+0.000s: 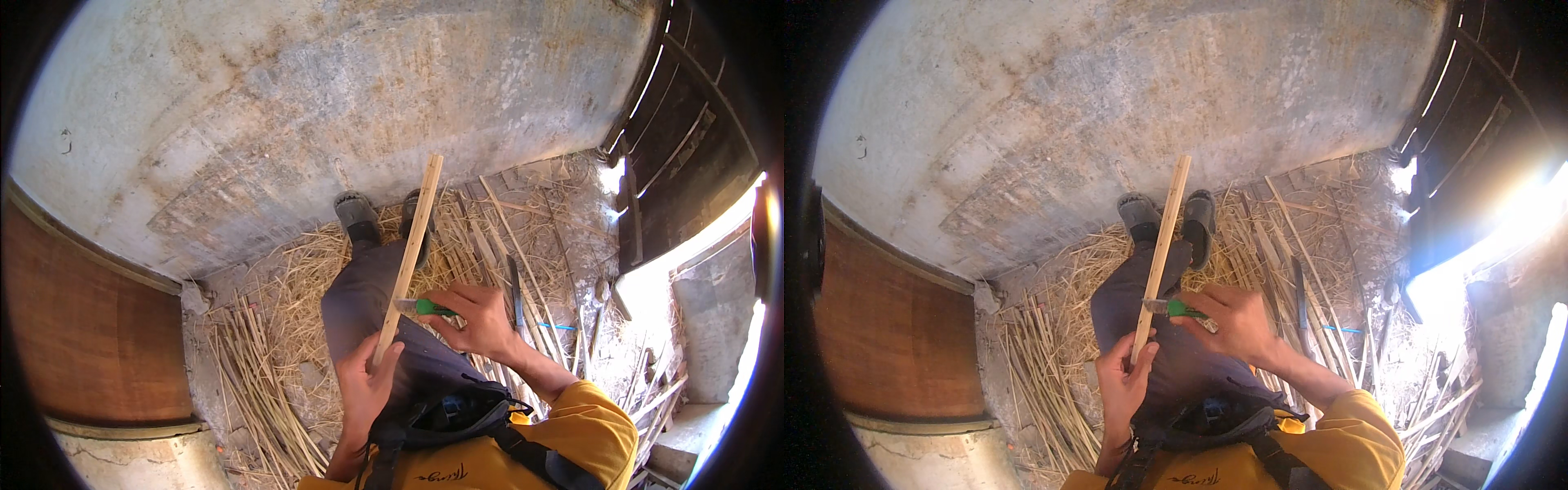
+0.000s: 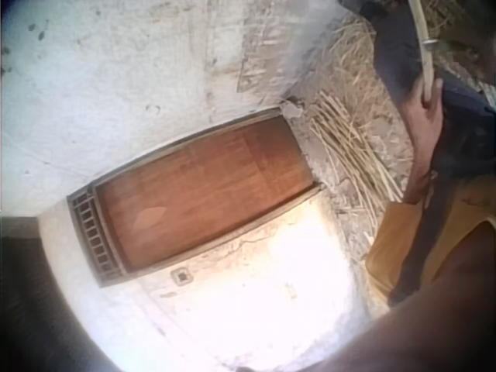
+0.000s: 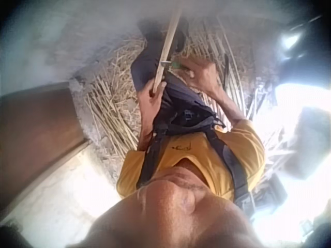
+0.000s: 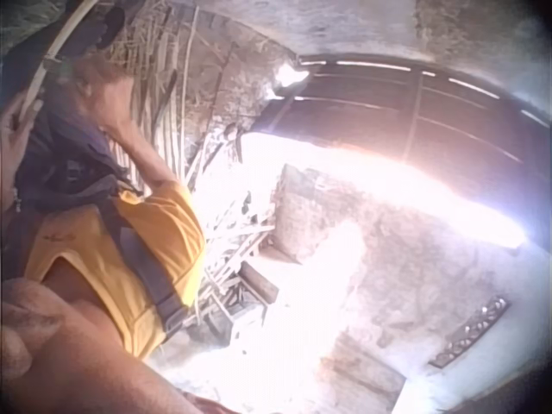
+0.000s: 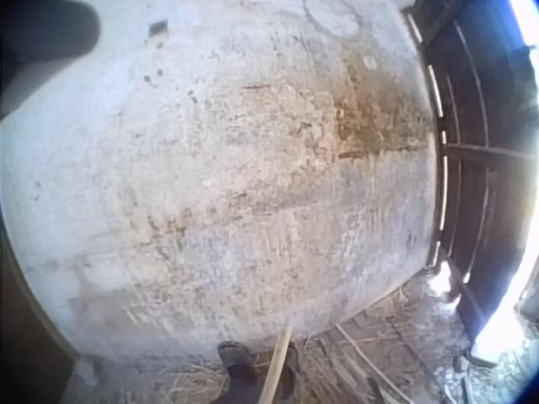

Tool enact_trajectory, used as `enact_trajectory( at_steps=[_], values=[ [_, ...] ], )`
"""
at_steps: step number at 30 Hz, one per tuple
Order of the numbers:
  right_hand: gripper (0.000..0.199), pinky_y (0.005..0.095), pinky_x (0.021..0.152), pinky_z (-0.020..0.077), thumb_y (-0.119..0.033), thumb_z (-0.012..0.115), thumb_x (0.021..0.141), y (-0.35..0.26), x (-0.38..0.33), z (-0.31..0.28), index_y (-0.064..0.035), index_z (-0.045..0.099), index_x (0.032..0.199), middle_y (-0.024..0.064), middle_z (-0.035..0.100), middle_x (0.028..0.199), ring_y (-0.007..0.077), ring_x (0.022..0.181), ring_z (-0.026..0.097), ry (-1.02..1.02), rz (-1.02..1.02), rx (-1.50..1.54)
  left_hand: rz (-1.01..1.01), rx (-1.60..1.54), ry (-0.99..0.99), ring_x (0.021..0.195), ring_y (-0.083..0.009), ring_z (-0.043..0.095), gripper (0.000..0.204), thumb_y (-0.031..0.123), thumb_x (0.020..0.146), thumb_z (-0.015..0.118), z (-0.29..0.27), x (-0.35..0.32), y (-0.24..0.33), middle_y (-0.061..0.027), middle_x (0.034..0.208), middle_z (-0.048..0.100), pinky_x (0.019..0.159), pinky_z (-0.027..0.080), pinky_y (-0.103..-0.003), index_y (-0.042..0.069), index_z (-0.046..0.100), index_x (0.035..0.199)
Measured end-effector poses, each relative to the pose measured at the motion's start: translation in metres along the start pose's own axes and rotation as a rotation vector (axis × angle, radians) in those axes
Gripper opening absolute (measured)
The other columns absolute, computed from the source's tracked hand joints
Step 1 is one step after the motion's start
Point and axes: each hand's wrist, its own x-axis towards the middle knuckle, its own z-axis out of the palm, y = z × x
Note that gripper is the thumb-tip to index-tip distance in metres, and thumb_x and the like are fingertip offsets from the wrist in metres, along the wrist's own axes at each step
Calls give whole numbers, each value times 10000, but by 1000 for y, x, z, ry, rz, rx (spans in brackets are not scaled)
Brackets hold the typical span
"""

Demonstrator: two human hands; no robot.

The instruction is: The person whittles and shapes a long piece of bamboo using a small utility knife and a large machete, shaving off thin strips and smoothing the surface while sitting on the floor.

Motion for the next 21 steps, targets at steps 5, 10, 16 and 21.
enact_trajectory(
  at_steps=[5,10,16,21],
  values=[
    [316,367,563,544,-210,887,820,-3,-2,1,-91,786,1095,63,703,798,249,634,690,-19,19,15,-64,-43,-16,868,-66,638,232,76,987,764,0,-1,4,-84,960,772,752,516,-243,-50,740,1181],
    [307,363,547,542,-245,873,840,-3,1,-1,-112,789,1103,44,708,794,227,630,698,-7,44,28,-4,-66,-23,650,6,451,231,106,1018,741,1,-1,1,81,747,588,556,322,-195,4,752,1224],
    [305,361,550,547,-249,878,833,-2,5,-5,-117,795,1096,39,721,810,230,635,705,2,38,17,-22,-82,-37,646,6,430,223,90,1021,726,0,-2,4,94,751,573,558,304,-198,0,752,1224],
    [310,363,552,548,-248,885,822,-1,6,-4,-117,795,1088,39,722,807,233,637,707,3,44,1,-32,-74,-22,653,7,432,225,82,1024,720,0,-3,5,92,757,574,560,308,-197,-15,747,1225]
  ],
)
